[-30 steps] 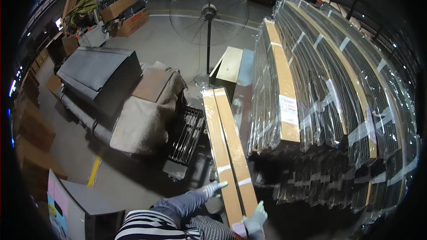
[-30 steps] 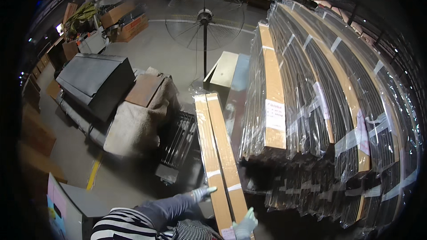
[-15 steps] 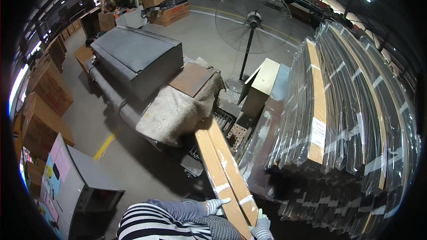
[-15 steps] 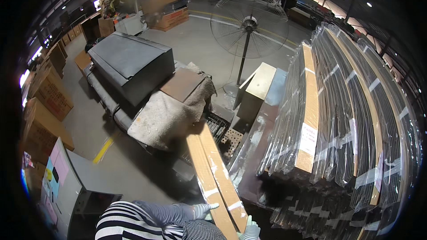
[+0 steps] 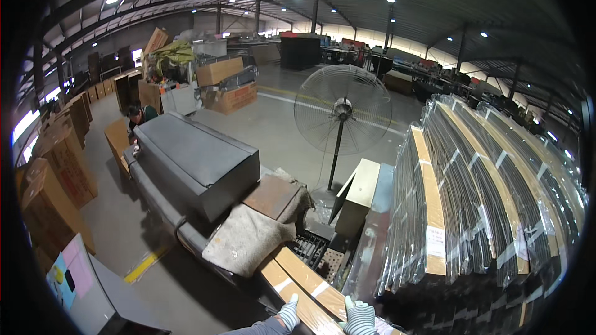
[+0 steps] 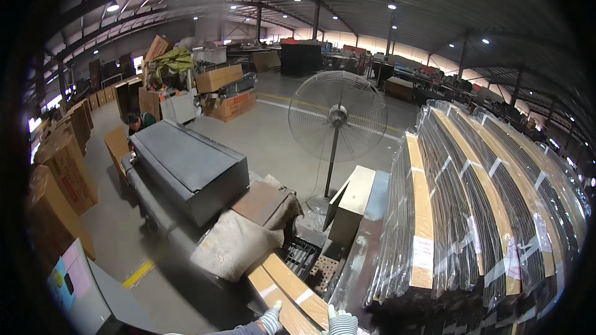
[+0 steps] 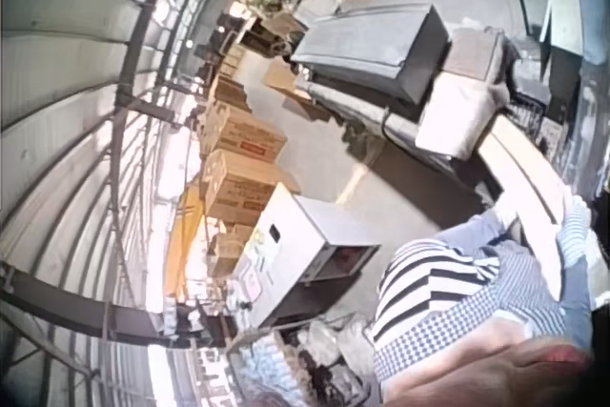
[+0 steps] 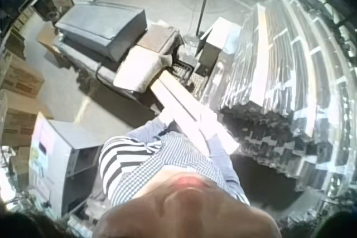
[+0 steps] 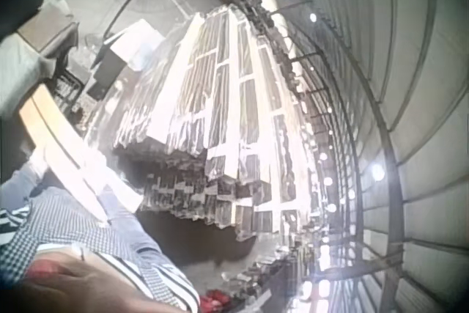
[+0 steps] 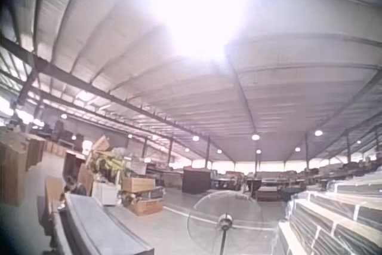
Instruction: Taping a large cardboard box, moving it to a stack, putting on protective gloves, and then feeding long cardboard items into an industrial packaging machine.
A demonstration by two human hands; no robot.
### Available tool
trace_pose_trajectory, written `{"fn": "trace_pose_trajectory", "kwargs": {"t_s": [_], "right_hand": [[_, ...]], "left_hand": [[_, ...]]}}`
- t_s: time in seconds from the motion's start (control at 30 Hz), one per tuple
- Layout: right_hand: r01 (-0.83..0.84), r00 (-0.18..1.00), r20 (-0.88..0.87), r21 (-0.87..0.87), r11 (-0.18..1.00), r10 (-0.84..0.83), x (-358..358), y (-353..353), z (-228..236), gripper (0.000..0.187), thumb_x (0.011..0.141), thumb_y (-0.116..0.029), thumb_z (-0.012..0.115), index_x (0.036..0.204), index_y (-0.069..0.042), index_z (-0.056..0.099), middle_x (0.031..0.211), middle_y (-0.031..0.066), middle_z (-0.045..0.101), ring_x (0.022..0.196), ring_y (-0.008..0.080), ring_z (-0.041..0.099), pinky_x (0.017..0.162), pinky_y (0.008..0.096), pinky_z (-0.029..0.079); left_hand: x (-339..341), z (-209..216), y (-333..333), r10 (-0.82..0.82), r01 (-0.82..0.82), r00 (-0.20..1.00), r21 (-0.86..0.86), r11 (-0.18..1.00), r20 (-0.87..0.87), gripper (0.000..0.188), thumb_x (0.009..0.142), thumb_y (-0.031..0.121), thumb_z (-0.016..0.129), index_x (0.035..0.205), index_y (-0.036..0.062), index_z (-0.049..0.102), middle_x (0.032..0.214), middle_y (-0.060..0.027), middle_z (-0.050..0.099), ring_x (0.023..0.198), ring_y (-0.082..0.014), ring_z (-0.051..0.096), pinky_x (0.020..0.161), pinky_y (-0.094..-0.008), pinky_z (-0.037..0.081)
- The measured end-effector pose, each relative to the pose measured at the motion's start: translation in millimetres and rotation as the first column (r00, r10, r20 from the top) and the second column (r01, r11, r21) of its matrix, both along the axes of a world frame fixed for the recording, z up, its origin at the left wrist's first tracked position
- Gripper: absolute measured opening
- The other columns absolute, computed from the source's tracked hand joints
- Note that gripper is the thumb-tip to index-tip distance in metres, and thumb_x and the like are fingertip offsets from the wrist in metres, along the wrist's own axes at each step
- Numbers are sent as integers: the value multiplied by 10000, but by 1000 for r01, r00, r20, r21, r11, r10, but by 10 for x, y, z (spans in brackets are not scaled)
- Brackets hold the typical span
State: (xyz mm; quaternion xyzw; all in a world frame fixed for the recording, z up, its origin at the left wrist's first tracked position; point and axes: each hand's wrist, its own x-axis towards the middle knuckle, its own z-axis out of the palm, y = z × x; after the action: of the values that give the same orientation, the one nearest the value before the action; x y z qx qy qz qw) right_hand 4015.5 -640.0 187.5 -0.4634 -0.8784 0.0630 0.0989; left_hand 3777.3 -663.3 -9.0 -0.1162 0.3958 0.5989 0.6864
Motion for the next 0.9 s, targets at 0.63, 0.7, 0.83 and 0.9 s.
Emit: {"fn": "trace_pose_trajectory", "kwargs": {"t_s": [0.63,0.7,0.83,0.9], "right_hand": [[-57,998,14,64,996,57,-862,609,-146,405,733,-350,735,994,-45,684,973,205,665,878,344,669,743,474,534],[-155,987,-17,112,982,157,-1017,744,-195,472,779,-369,712,1095,-22,657,992,208,685,850,340,692,724,462,553],[-118,993,43,166,979,112,-1460,1201,148,703,704,-282,744,1318,-29,513,1122,155,624,1017,340,625,856,458,486],[-61,997,-26,178,982,67,-1594,1261,656,645,706,-232,700,1287,-5,536,1244,163,575,1112,323,576,963,477,440]], "left_hand": [[-905,-250,471,-35,35,999,18,999,23,617,975,597,461,1384,136,504,1365,-127,575,1226,-392,544,1045,-630,404],[-1038,-172,542,36,-34,996,-23,999,86,624,972,607,458,1386,142,503,1373,-126,570,1232,-394,539,1046,-637,399],[-1169,758,886,213,-213,977,-34,976,-5,631,962,616,452,1400,165,499,1417,-109,535,1262,-384,519,1055,-651,380],[-1331,302,1094,204,-198,976,82,977,-70,626,950,567,501,1405,137,495,1452,-86,510,1313,-325,492,1092,-606,359]]}}
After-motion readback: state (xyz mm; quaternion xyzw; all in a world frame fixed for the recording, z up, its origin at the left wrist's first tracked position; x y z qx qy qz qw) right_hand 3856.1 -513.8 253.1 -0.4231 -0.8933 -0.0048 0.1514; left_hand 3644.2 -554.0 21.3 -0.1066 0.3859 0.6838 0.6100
